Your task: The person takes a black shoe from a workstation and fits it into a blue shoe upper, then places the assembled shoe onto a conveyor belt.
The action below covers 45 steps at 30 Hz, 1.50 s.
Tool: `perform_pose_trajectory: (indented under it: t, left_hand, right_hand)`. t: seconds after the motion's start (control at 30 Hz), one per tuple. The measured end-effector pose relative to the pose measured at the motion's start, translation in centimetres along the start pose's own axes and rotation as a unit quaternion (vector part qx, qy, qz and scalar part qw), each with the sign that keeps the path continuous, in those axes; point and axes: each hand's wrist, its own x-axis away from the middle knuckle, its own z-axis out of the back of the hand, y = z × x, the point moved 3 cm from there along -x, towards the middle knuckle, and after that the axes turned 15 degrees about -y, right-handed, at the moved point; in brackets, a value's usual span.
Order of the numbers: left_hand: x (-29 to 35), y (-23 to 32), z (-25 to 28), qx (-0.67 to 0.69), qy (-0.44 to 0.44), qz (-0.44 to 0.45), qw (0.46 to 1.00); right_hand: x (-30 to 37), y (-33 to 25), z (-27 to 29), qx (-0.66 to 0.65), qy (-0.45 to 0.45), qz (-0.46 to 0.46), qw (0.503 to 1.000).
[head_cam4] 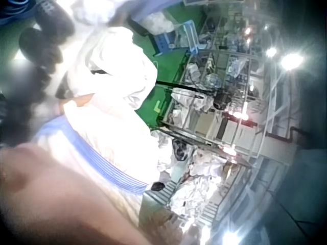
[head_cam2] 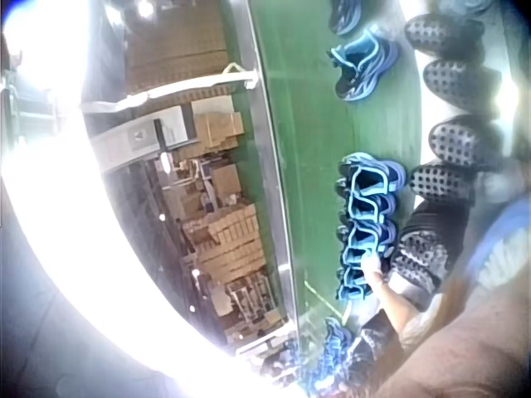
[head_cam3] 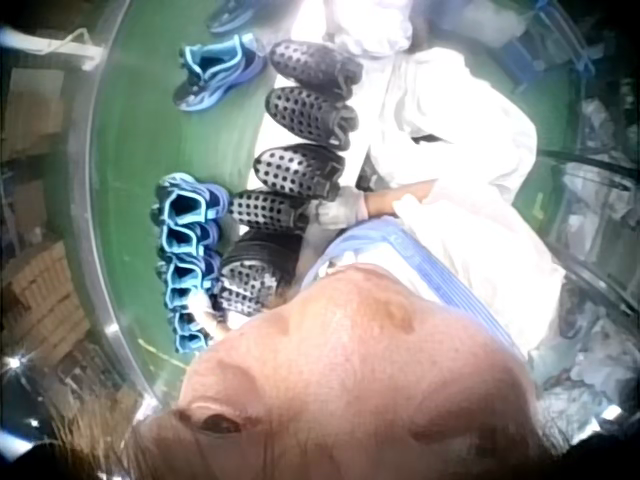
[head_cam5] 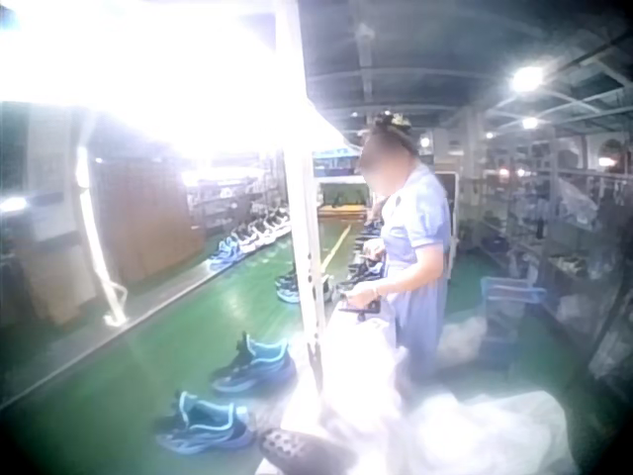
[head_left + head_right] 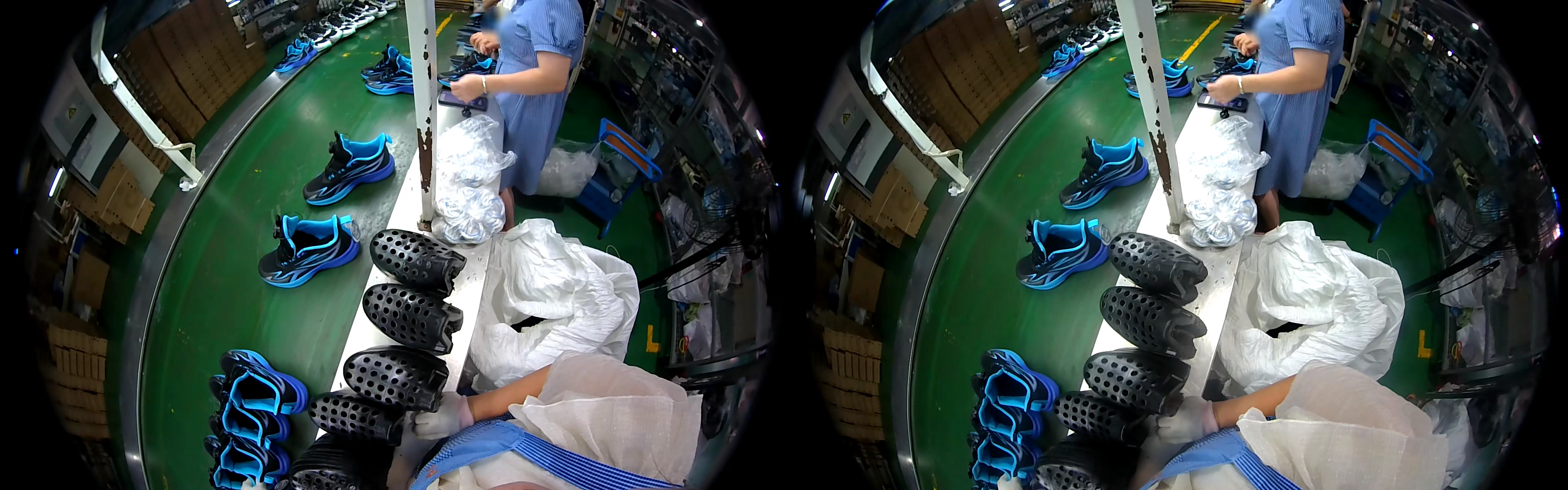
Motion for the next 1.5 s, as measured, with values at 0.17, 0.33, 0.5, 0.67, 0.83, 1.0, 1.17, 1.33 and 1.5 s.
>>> perform_pose_trajectory:
  t: [0.17, 0.33, 0.5, 0.67, 0.83, 1.0, 1.17, 1.33, 1.5]
  left_hand:
    - [0.7, 0.1, 0.1, -0.002, -0.003, 0.006, 1.000]
    - [1.2, 0.7, 0.2, 0.023, -0.006, 0.008, 1.000]
    - [1.0, -1.0, -0.2, 0.023, -0.004, -0.012, 1.000]
    - [1.5, -0.4, -0.1, 0.039, -0.004, 0.003, 0.999]
    - [1.3, -0.4, -0.4, 0.044, -0.007, 0.000, 0.999]
    - [1.2, -0.7, -0.3, 0.057, -0.008, -0.001, 0.998]
    - [0.9, -0.6, -0.9, 0.111, -0.013, -0.032, 0.993]
    - [1.4, 7.2, 2.2, 0.029, -0.077, -0.037, 0.996]
    - [-0.9, 14.7, 2.5, -0.042, 0.011, -0.180, 0.983]
  right_hand:
    - [-0.3, -0.2, 0.5, -0.003, -0.007, -0.002, 1.000]
    - [-0.2, 0.2, -0.2, 0.030, -0.011, -0.003, 0.999]
    - [-0.1, 0.1, -0.4, 0.018, -0.013, 0.005, 1.000]
    - [-0.2, 0.3, -0.4, -0.006, -0.011, 0.009, 1.000]
    - [0.0, 0.2, -0.6, -0.001, -0.015, -0.016, 1.000]
    - [-0.3, 0.3, -0.2, -0.005, -0.010, -0.006, 1.000]
    - [0.1, 0.4, -2.1, -0.001, -0.011, -0.011, 1.000]
    - [0.6, 0.3, -2.3, 0.076, -0.022, -0.006, 0.997]
    - [-0.1, 0.1, -0.5, 0.105, -0.075, 0.020, 0.991]
